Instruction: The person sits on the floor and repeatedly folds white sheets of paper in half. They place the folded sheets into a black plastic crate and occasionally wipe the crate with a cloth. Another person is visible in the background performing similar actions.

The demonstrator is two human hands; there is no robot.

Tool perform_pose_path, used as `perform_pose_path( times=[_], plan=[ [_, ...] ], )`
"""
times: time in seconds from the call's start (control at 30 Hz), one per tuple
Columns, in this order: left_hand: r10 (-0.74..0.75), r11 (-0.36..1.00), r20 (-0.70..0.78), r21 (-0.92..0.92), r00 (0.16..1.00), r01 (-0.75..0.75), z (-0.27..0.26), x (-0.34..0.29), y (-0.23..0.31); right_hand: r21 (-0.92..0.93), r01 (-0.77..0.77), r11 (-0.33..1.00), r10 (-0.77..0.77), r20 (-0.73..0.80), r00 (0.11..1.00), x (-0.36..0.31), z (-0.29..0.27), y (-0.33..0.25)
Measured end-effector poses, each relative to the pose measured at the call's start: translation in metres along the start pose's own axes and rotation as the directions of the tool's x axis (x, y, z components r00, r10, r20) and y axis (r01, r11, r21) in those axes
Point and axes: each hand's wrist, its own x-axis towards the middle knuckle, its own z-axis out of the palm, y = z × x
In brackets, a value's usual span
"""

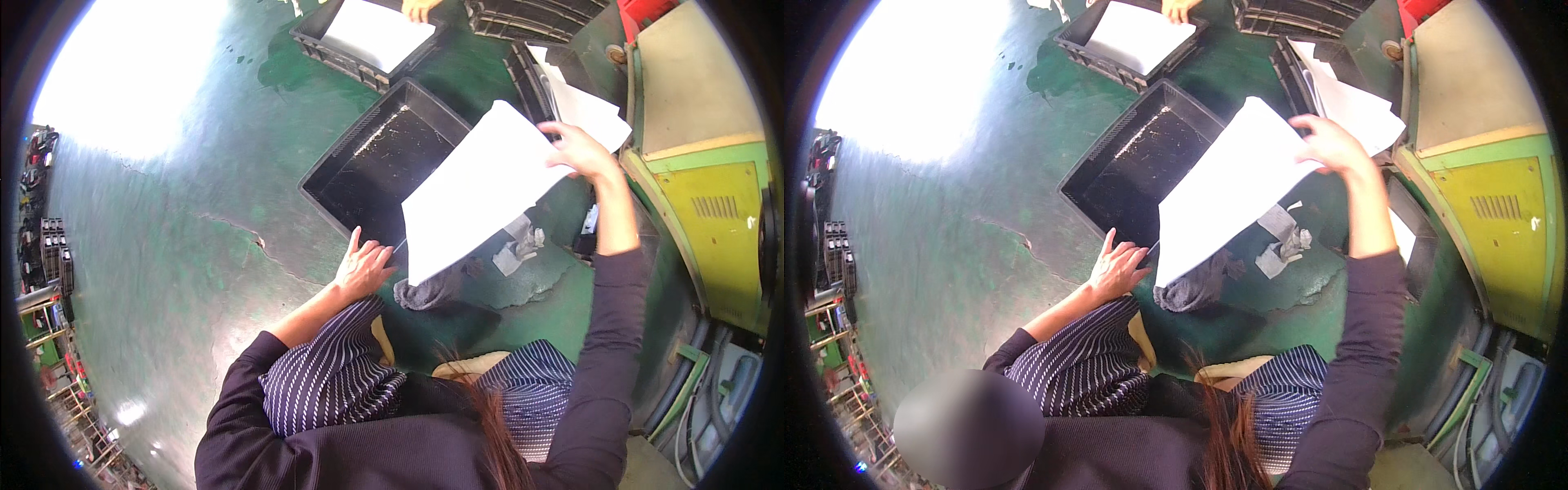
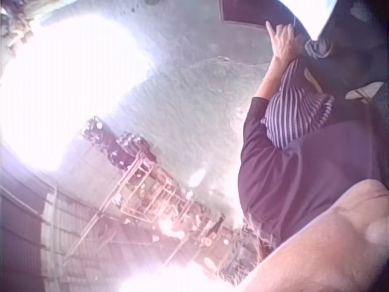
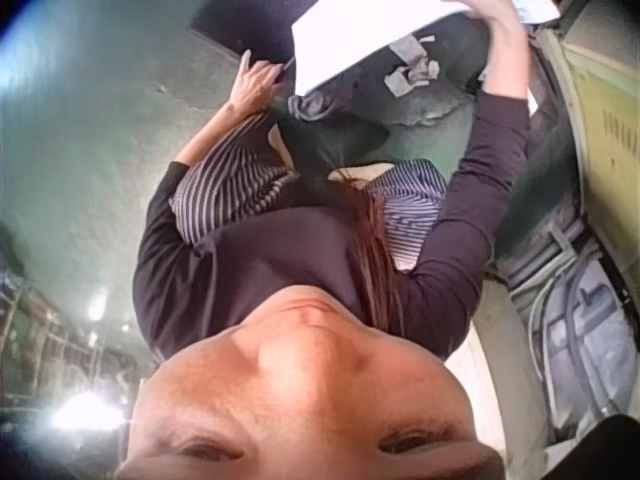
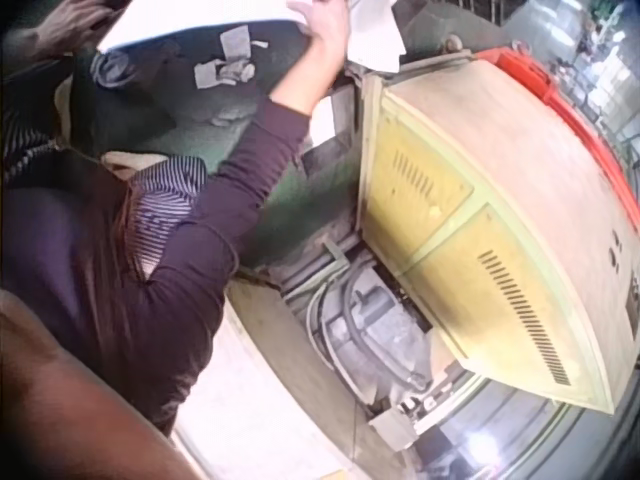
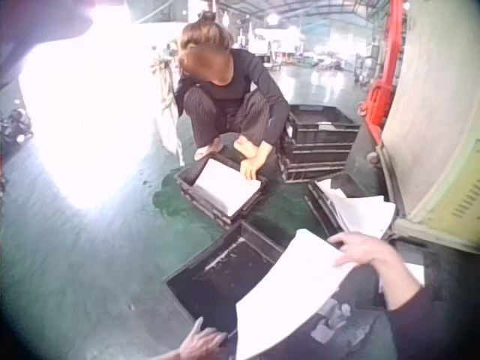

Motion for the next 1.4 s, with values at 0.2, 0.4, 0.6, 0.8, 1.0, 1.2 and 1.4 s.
perform_pose_path(
  times=[0.2,0.4,0.6,0.8,1.0,1.2,1.4],
  plan=[
    [0.12,0.992,-0.214,-0.008,0.969,-0.125,-0.03,0.015,0.0,0.384,-0.17,0.907,0.173,0.025,0.985,-0.114,-0.043,0.128],
    [0.164,0.973,-0.447,-0.072,0.88,-0.218,-0.104,0.044,0.004,0.313,-0.495,0.811,0.456,0.192,0.869,-0.13,0.02,0.245],
    [0.128,0.946,-0.579,-0.173,0.805,-0.274,-0.15,0.064,0.027,-0.156,-0.578,0.801,0.595,0.102,0.797,-0.11,0.069,0.267],
    [-0.453,0.648,-0.456,-0.759,0.766,-0.068,-0.142,0.085,0.03,-0.387,-0.255,0.886,0.264,-0.029,0.964,-0.087,0.09,0.274],
    [-0.823,-0.159,0.116,-0.987,0.556,-0.03,-0.099,0.12,-0.013,-0.081,-0.052,0.995,0.027,-0.283,0.959,-0.059,0.117,0.205],
    [-0.815,-0.378,0.332,-0.926,0.475,-0.001,-0.026,0.131,-0.074,0.726,-0.217,0.652,0.526,-0.227,0.82,-0.011,0.197,0.145],
    [-0.748,-0.458,0.337,-0.885,0.571,-0.078,-0.023,0.121,-0.076,0.771,0.214,0.6,0.393,-0.517,0.76,-0.002,0.232,0.099]
  ],
)
